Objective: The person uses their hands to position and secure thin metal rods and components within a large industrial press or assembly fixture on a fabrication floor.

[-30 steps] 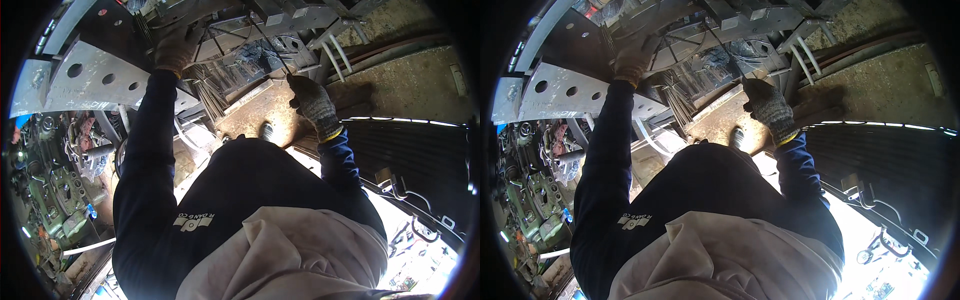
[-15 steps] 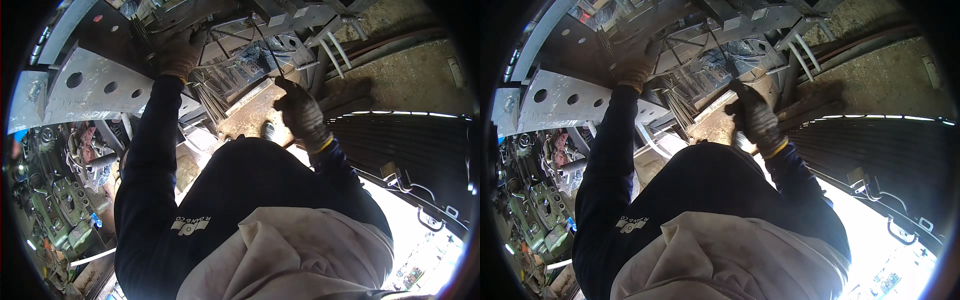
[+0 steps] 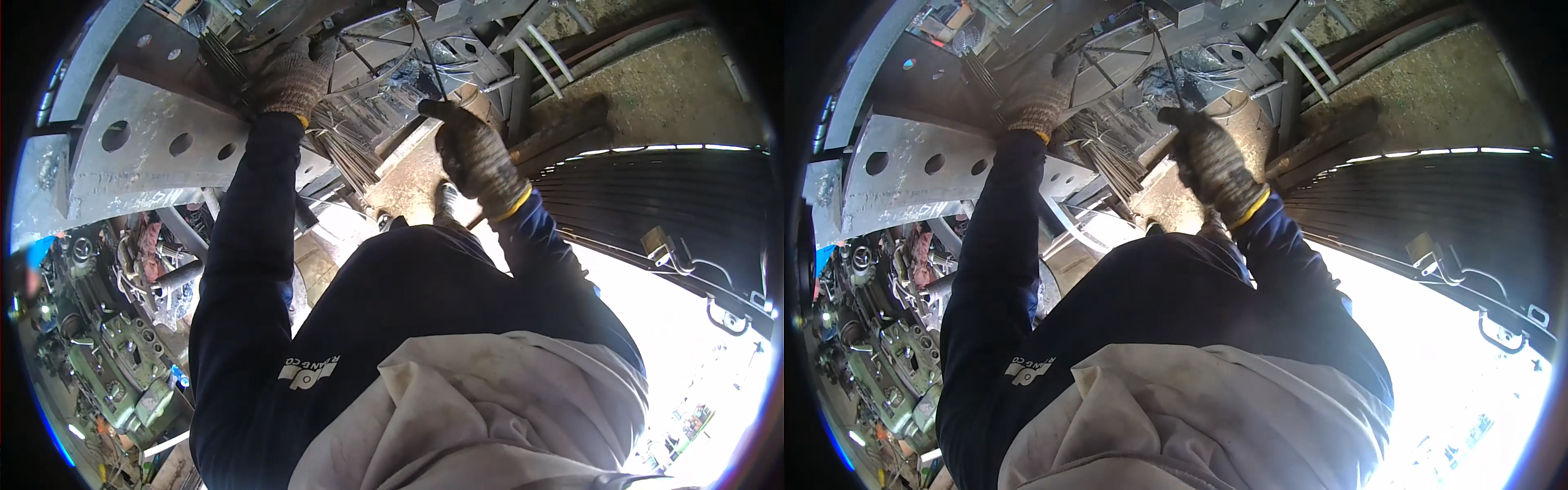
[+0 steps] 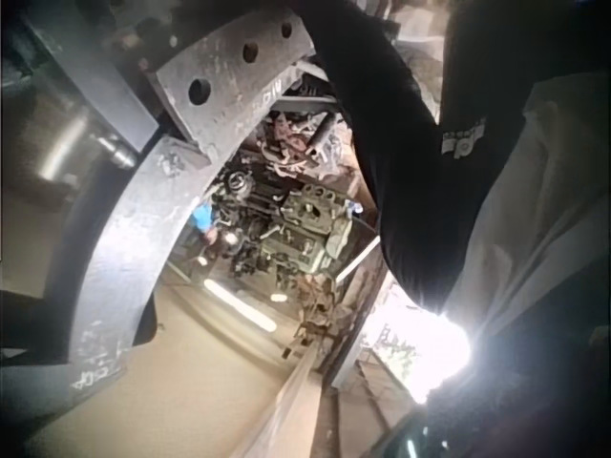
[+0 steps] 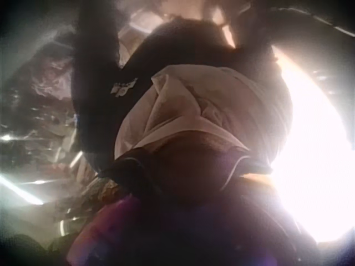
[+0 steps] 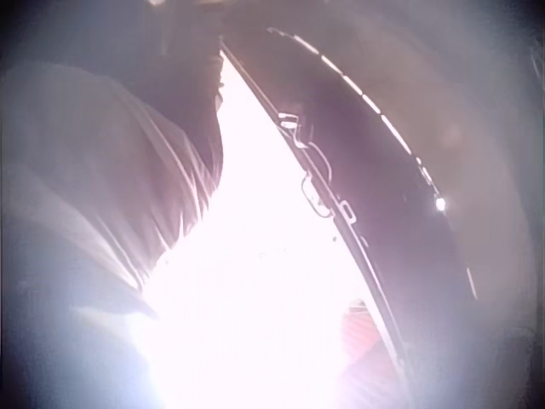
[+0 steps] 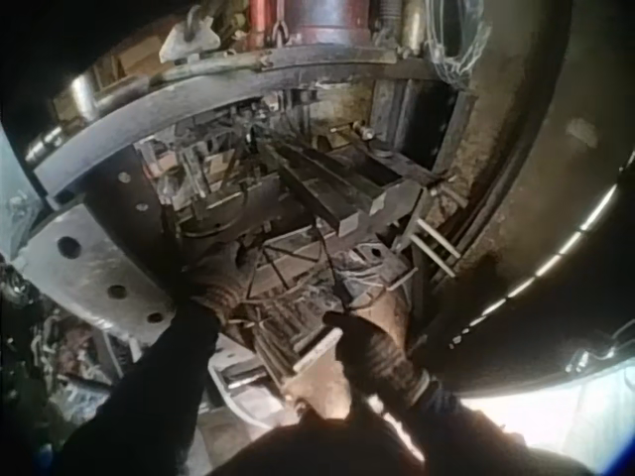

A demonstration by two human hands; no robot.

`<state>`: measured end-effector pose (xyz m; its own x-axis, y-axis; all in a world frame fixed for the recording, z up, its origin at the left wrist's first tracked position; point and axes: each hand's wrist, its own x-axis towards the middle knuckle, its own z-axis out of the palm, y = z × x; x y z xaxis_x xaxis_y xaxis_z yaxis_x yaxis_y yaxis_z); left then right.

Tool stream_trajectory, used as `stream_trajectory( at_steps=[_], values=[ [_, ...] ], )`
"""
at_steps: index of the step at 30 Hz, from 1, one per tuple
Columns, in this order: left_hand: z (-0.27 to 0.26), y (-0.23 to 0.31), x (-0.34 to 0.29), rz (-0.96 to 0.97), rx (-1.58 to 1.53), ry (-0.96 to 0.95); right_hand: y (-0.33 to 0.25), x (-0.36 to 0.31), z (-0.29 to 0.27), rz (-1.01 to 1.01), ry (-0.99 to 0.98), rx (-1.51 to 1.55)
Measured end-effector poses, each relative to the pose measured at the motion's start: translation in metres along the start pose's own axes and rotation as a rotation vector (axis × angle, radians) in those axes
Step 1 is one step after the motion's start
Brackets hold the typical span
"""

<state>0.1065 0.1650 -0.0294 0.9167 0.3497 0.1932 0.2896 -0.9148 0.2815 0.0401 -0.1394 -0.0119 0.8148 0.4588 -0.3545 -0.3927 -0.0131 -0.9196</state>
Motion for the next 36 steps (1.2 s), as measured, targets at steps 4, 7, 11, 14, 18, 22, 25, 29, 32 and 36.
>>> stream_trajectory(
  at_steps=[4,7,11,14,18,22,25,29,32,36],
  values=[
    [-0.001,0.008,-0.001,0.027,0.024,0.062,-0.003,0.012,-0.017,-0.167,-0.008,-0.179],
    [0.002,0.006,0.0,0.051,-0.016,0.081,-0.001,0.014,0.007,0.013,0.05,0.141],
    [0.013,0.001,0.006,0.118,-0.03,0.124,0.03,0.047,0.105,-0.111,0.381,0.489],
    [0.007,0.006,0.0,0.174,-0.108,0.192,0.032,0.056,0.122,-0.118,0.397,0.593],
    [-0.011,0.008,-0.007,0.096,-0.087,0.105,0.033,0.045,0.058,-0.33,0.161,0.084],
    [-0.005,0.007,0.001,0.111,-0.114,0.095,-0.01,0.055,0.005,-0.116,0.056,0.017],
    [-0.003,0.005,-0.001,0.133,-0.101,0.095,-0.019,0.064,0.004,0.115,0.099,0.312],
    [-0.002,0.007,-0.002,0.169,-0.047,0.107,0.015,0.079,0.031,-0.001,0.243,0.583],
    [-0.002,0.012,-0.001,0.185,-0.067,0.117,0.073,0.122,0.071,-0.258,0.308,0.56],
    [0.0,0.001,-0.001,0.198,-0.113,0.091,0.06,0.122,0.083,-0.167,0.328,0.528]
  ],
)
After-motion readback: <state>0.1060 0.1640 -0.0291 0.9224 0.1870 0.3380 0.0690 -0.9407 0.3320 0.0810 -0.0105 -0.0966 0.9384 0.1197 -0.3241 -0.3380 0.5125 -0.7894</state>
